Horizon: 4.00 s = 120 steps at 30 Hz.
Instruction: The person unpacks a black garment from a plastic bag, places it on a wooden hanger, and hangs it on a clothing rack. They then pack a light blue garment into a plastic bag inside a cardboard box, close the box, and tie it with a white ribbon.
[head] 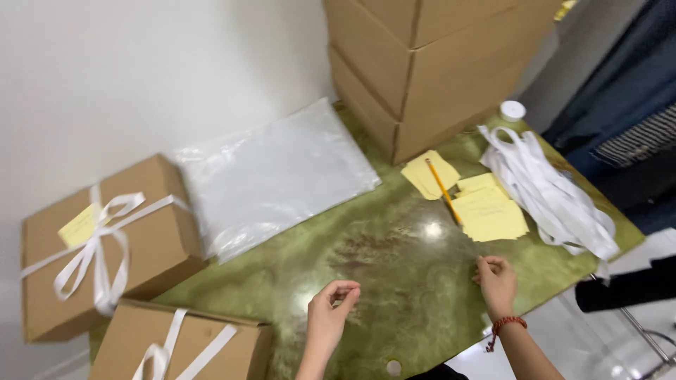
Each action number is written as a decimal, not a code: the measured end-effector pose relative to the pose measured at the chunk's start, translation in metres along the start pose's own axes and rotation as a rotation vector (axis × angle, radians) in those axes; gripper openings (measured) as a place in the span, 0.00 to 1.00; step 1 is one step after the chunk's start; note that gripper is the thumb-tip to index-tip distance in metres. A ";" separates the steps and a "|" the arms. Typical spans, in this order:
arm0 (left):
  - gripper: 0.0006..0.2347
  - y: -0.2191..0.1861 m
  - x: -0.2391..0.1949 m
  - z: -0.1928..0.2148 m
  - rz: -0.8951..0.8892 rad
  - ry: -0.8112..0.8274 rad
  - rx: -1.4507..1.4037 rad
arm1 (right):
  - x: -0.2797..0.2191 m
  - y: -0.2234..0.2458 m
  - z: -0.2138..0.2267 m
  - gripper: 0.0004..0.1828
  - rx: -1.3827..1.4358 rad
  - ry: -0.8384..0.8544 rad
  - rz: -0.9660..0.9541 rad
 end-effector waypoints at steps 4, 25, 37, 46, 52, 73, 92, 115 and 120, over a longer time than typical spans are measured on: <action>0.03 0.039 -0.019 0.072 -0.012 -0.206 -0.090 | -0.044 0.010 -0.071 0.09 0.033 0.263 0.150; 0.18 0.303 -0.326 0.328 0.337 -1.179 -0.027 | -0.556 0.078 -0.399 0.24 -0.503 1.175 1.342; 0.16 0.283 -0.303 0.353 0.222 -1.122 0.136 | -0.542 0.062 -0.399 0.15 -0.510 1.112 1.220; 0.16 0.260 -0.374 0.424 0.035 -1.517 -0.087 | -0.501 0.116 -0.375 0.06 -0.158 1.214 0.795; 0.12 0.218 -0.448 0.474 -0.151 -1.829 -0.223 | -0.378 0.173 -0.388 0.07 0.143 0.916 0.786; 0.20 0.202 -0.148 0.385 -0.114 -0.794 -0.272 | -0.552 0.133 -0.322 0.20 -0.363 1.325 0.797; 0.13 0.033 -0.260 0.510 -0.536 -1.093 -0.270 | -0.401 0.219 -0.299 0.12 0.389 1.431 0.081; 0.22 0.192 -0.116 0.348 -0.012 -0.403 0.425 | -0.450 0.010 -0.271 0.52 0.058 1.223 -0.697; 0.24 0.166 -0.143 0.322 -0.165 -0.462 0.833 | -0.489 0.026 -0.284 0.63 0.026 1.199 -0.617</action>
Point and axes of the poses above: each hand's wrist, its own x-axis towards the middle knuckle, its own z-axis out of the back of the hand, y = z × x, the point moved 8 cm from there along x, towards the middle knuckle
